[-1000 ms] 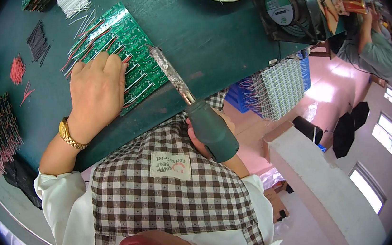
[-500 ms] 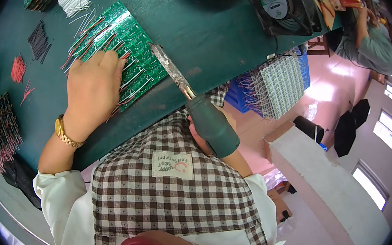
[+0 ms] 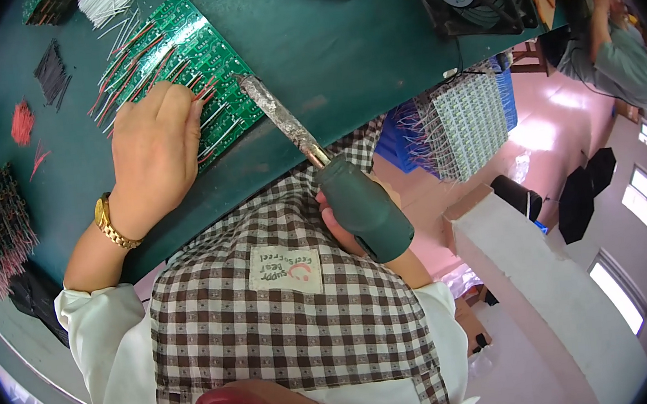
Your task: The person solders wires onto circuit boards using a soldering iron while positioning and holding the wires by hand.
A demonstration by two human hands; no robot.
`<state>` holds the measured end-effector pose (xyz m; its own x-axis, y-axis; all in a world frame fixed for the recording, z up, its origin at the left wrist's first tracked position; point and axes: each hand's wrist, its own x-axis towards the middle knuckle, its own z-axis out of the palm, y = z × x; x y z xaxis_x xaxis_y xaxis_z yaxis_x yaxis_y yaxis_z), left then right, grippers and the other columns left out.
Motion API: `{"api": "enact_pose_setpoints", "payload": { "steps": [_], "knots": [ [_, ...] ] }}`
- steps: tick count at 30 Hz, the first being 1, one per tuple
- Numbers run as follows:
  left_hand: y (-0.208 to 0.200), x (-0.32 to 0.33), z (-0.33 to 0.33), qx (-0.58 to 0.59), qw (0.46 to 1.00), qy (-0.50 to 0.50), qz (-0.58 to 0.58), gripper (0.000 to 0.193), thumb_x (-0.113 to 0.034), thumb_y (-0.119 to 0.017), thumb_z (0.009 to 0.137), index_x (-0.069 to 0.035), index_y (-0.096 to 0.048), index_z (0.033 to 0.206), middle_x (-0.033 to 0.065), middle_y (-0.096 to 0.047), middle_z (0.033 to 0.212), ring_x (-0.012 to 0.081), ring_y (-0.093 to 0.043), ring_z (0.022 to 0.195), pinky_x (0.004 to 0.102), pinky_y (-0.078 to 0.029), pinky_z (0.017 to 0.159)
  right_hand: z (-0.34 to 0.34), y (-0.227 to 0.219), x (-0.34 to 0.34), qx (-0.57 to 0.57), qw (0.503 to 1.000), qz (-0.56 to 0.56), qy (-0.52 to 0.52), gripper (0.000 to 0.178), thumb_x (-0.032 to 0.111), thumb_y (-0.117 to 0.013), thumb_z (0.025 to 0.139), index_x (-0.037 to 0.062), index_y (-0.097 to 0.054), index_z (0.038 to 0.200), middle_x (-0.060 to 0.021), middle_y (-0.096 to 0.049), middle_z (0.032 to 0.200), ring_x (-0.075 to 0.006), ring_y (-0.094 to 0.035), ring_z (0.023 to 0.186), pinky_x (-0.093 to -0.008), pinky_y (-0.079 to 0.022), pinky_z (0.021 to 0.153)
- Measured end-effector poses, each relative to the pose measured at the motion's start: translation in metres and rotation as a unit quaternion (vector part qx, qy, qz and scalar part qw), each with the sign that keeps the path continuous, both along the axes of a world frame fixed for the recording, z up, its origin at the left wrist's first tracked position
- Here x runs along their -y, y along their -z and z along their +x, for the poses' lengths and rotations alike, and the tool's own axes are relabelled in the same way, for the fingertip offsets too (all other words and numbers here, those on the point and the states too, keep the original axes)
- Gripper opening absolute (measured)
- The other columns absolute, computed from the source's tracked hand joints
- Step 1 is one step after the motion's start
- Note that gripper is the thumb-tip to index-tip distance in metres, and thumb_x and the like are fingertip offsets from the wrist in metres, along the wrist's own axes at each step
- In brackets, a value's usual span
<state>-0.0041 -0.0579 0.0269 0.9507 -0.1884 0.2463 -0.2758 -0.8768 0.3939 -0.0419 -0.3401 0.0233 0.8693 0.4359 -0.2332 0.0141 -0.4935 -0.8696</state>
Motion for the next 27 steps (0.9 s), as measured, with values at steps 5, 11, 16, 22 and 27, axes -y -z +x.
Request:
{"api": "enact_pose_setpoints", "payload": {
  "steps": [5,11,16,22,27],
  "knots": [
    [0.0,0.0,-0.001,-0.01,1.0,-0.001,0.007,0.009,-0.007,-0.059,0.086,-0.005,-0.051,0.082,0.0105,-0.05,0.074,0.0295,-0.049,0.064,0.0377,-0.035,0.059,0.01,-0.016,-0.006,0.007,0.996,-0.053,-0.065,0.025,0.01,-0.072,0.07,0.0083,-0.068,0.095,-0.0032,-0.07,0.084,-0.0173,-0.068,0.074,-0.0273,-0.053,0.065],
    [0.001,0.002,0.0,-0.015,1.0,0.003,0.007,0.009,-0.007,-0.059,0.085,-0.005,-0.051,0.082,0.0106,-0.05,0.074,0.0295,-0.049,0.064,0.0378,-0.035,0.059,0.014,-0.029,-0.018,-0.228,0.955,-0.188,0.017,0.031,0.015,-0.074,0.065,0.0116,-0.068,0.096,-0.0016,-0.07,0.082,-0.0179,-0.068,0.073,-0.028,-0.053,0.065],
    [-0.003,-0.001,0.0,-0.014,1.0,0.012,0.014,0.013,-0.01,-0.061,0.08,-0.007,-0.05,0.075,0.0073,-0.049,0.068,0.024,-0.053,0.061,0.0371,-0.034,0.059,0.004,-0.01,-0.007,-0.133,0.981,-0.141,0.01,0.034,0.016,-0.073,0.066,0.012,-0.067,0.1,-0.0016,-0.07,0.084,-0.0183,-0.068,0.073,-0.0276,-0.053,0.066],
    [-0.007,-0.003,-0.003,-0.042,0.998,0.006,0.037,0.01,-0.007,-0.059,0.077,-0.007,-0.049,0.075,0.0081,-0.049,0.067,0.0246,-0.053,0.061,0.0379,-0.033,0.059,0.012,-0.011,-0.007,0.02,0.997,0.033,-0.069,0.025,0.0,-0.058,0.079,0.0028,-0.06,0.104,-0.0067,-0.064,0.089,-0.0144,-0.06,0.073,-0.0261,-0.049,0.068],
    [-0.006,-0.005,-0.003,-0.047,0.998,0.008,0.032,0.01,-0.007,-0.058,0.074,-0.007,-0.049,0.074,0.008,-0.048,0.067,0.0247,-0.053,0.061,0.0378,-0.032,0.059,0.017,-0.019,-0.006,-0.072,0.99,-0.104,-0.07,0.038,0.016,-0.075,0.065,0.0131,-0.067,0.103,-0.0031,-0.069,0.084,-0.0216,-0.067,0.075,-0.0306,-0.053,0.068]
  ]
}}
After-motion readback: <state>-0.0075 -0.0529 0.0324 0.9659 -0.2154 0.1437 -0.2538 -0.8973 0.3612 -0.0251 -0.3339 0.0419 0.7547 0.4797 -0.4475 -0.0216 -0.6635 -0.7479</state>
